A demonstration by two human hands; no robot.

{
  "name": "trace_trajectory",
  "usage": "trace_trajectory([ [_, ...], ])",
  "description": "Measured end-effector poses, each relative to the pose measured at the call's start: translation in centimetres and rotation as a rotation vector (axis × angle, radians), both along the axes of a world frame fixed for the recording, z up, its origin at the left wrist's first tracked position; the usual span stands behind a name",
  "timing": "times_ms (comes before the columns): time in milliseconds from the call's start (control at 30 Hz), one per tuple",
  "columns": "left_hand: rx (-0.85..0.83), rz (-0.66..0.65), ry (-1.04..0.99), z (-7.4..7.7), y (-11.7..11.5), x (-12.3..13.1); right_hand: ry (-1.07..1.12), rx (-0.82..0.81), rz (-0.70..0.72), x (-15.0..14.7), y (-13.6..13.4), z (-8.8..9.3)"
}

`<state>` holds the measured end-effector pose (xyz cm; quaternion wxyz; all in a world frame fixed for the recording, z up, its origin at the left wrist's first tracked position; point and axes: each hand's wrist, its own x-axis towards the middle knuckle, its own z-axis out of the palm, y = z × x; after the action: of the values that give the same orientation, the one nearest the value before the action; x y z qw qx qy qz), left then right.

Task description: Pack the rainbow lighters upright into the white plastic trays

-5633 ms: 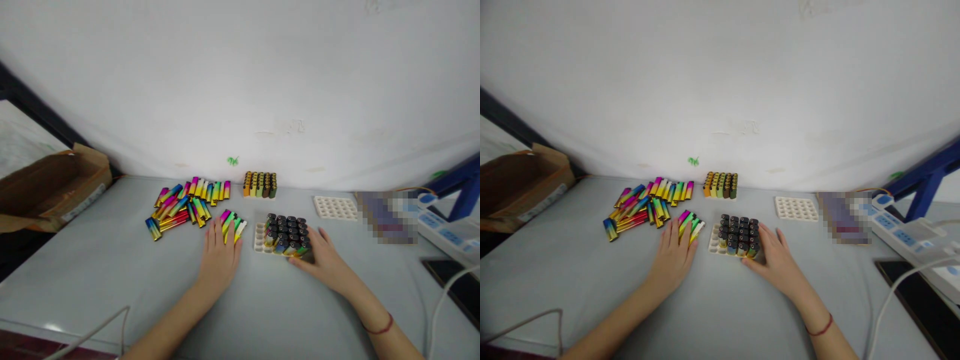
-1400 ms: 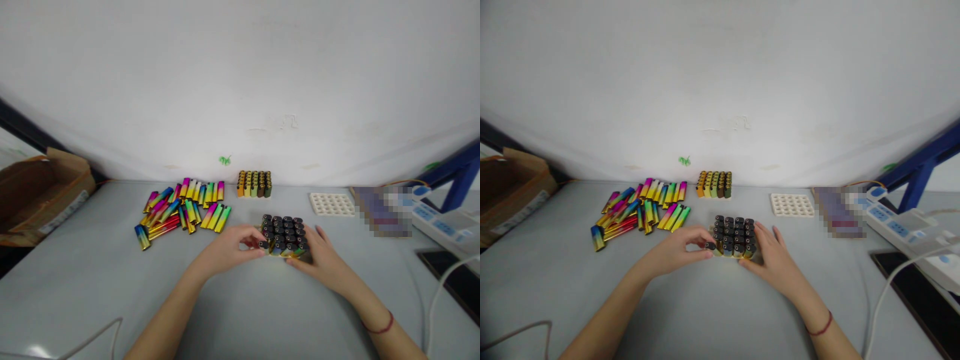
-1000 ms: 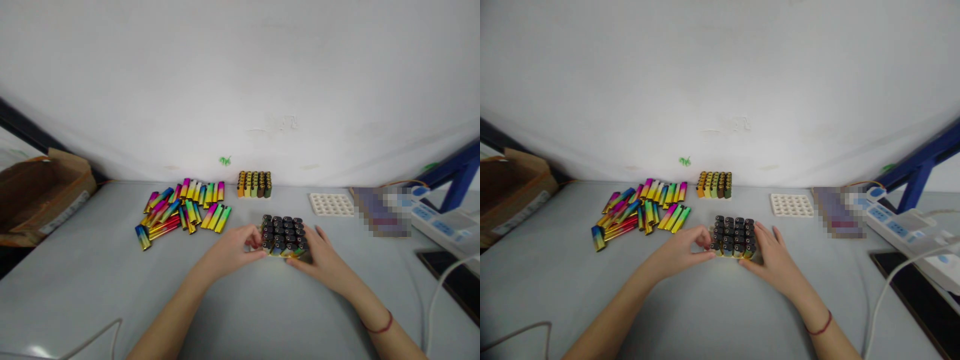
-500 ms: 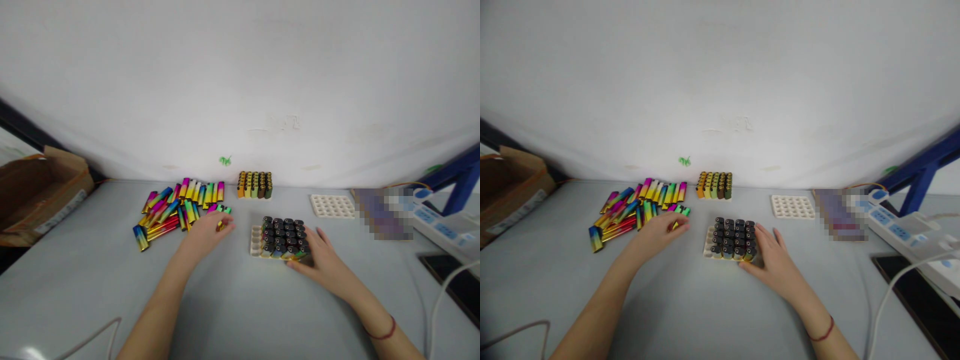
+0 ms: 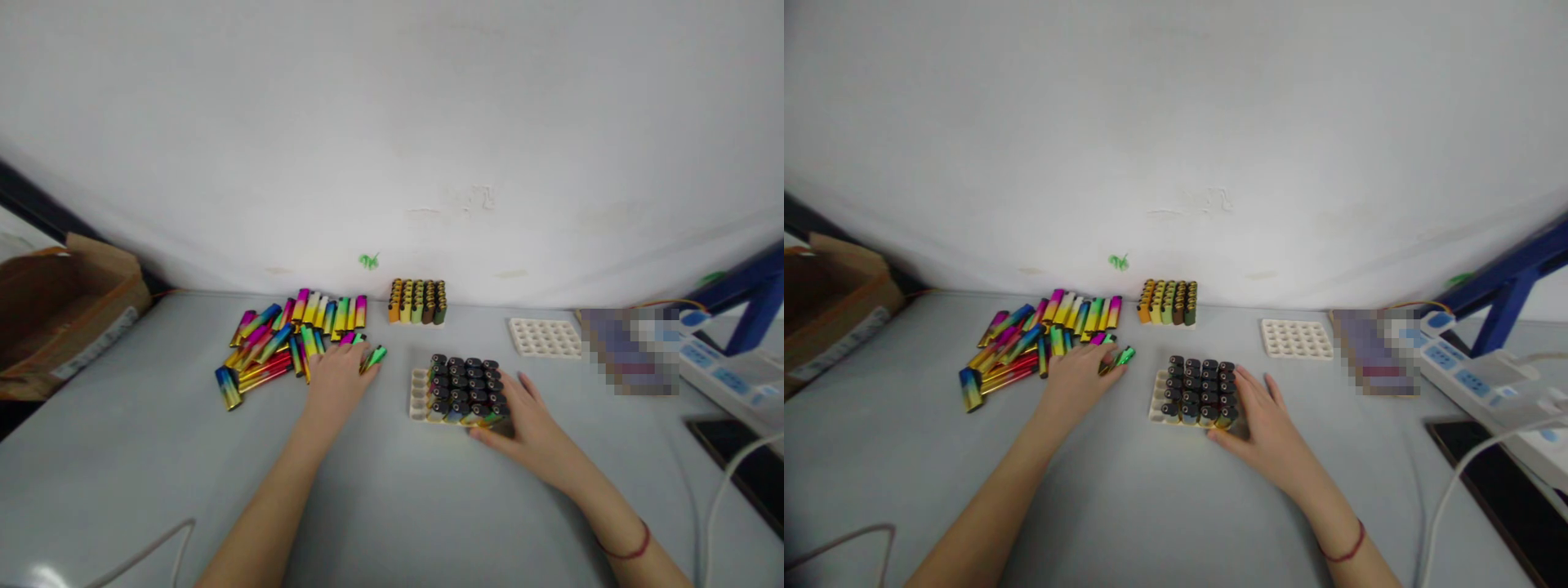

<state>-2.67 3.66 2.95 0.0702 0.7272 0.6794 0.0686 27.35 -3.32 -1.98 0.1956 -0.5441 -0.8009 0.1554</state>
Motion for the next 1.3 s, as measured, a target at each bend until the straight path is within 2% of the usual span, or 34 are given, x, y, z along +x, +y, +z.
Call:
trace_trajectory([
  [133,-0.052,0.007,-0.010,0.4,-0.3,0.4,-0.003,-0.003,-0.002,0.0,0.0,-0.1],
  [300,0.017,-0.020,-0.224,0.1,-0.3,0.7,-0.005,-0.014,0.007,0.1,0.0,-0.1],
  [367,0.011,0.007,-0.392,0.0,-0.2,0.9,0.000,-0.013,0.009,0.2,0.0,-0.1],
  [433,-0.027,0.038,-0.658,-0.1,-0.2,1.3,0.001,-0.013,0.009,0.1,0.0,-0.1],
  [533,-0.155,0.065,-1.116,-0.3,-0.3,2.1,-0.006,-0.012,0.007,0.1,0.0,0.0],
  [600,-0.211,0.096,-1.284,-0.4,-0.5,2.8,-0.008,-0.014,0.006,0.1,0.0,0.0],
  [733,-0.204,0.220,-1.425,0.0,-0.8,3.9,-0.001,-0.007,0.004,0.1,0.1,-0.2],
  [933,-0.380,0.323,-1.634,0.2,-0.8,4.0,0.007,0.002,0.004,0.1,0.0,-0.2],
  [1200,-0.430,0.254,-1.748,-0.3,-1.2,4.2,-0.004,0.002,0.006,0.0,0.0,0.0],
  [1300,-0.418,0.267,-1.780,-0.3,-1.2,4.3,-0.010,-0.001,0.008,0.1,0.1,-0.1],
])
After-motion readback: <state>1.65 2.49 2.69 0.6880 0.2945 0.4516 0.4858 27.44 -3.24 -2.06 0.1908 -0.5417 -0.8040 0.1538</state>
